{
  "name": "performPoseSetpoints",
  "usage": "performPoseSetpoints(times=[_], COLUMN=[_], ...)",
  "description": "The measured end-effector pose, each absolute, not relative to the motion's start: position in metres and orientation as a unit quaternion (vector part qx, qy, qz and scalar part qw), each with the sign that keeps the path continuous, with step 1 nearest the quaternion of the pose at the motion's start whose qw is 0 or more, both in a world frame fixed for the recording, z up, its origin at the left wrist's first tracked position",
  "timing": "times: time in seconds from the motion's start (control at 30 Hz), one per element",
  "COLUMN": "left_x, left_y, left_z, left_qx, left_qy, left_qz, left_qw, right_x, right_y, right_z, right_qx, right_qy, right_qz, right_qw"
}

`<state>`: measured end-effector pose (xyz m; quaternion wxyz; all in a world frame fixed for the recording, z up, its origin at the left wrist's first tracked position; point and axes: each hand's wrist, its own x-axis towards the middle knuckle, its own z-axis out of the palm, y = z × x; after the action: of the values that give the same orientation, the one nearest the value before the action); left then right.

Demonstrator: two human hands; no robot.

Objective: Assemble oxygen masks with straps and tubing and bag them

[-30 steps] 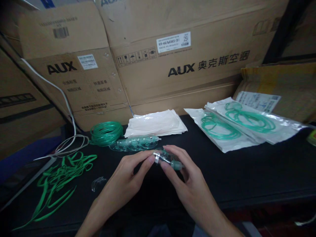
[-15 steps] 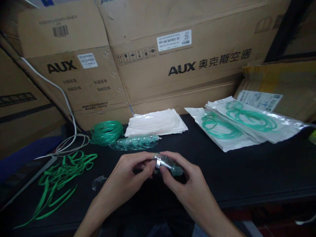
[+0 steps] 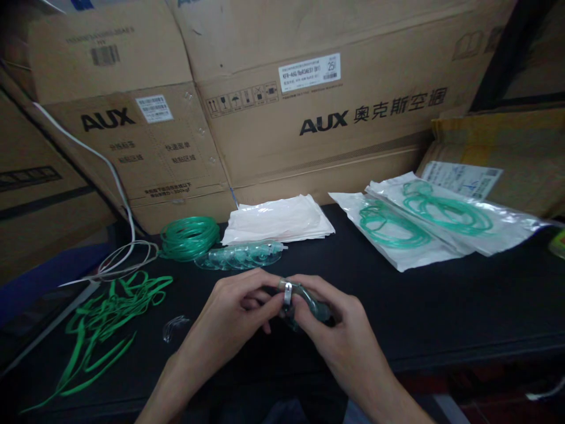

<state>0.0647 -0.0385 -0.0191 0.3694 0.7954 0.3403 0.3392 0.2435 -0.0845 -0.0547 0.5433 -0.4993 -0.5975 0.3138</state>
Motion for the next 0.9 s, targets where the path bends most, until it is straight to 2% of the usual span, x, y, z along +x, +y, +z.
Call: performPoseSetpoints(times=[0.27,0.47,0.9], left_x=[0.0661,0.0643,0.0622], left_y=[-0.0388,-0.0416,-0.046], left_z=[-0.0176,-0.0127,-0.0141], left_qx=[0.77,0.83,0.828], left_qy=[0.375,0.33,0.347], left_qz=[0.392,0.378,0.301], left_qw=[0.336,0.243,0.322], right_x=[0.2419,0.2412,0.2395], right_y=[-0.085,-0.084,-0.085], right_z=[-0.0568,-0.0551,-0.052], right_qx=[-0.514,-0.51,-0.51], right_qy=[-0.573,-0.566,-0.561], right_qz=[0.303,0.297,0.298], right_qw=[0.563,0.576,0.58])
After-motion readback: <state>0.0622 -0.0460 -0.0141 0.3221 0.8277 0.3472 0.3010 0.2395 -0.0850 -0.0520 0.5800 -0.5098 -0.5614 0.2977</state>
